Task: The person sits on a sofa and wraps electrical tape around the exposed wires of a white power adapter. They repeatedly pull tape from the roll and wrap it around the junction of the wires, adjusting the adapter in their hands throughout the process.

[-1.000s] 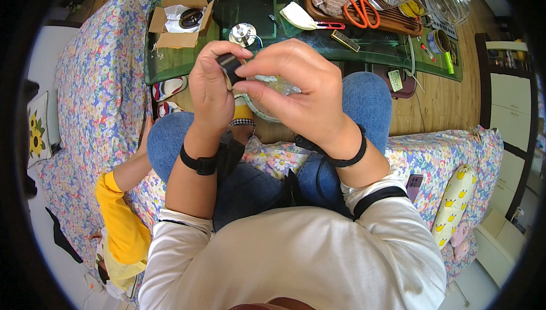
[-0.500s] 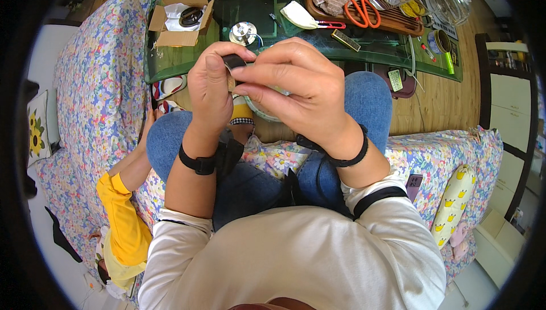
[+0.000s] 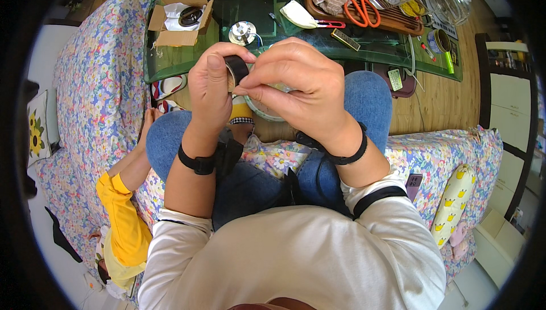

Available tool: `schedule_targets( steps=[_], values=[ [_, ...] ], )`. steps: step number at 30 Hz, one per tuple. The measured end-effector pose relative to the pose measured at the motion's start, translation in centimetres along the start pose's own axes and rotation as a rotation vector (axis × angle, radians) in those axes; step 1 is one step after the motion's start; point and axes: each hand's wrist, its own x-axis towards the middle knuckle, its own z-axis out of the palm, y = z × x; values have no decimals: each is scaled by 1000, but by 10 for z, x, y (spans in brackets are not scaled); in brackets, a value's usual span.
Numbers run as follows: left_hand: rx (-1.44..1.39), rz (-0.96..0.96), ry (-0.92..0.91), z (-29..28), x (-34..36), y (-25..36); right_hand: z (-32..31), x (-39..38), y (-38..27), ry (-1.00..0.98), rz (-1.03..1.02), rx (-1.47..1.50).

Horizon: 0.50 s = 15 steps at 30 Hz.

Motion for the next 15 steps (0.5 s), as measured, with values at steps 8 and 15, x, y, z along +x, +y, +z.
schedule_targets(
  steps=[8,15],
  values=[
    [38,0,-13,-1,1,2,0,0,0,-9,0,-9],
    [-24,-130,-79,-5,0,10,-7,3,2,-33,51,48]
  ],
)
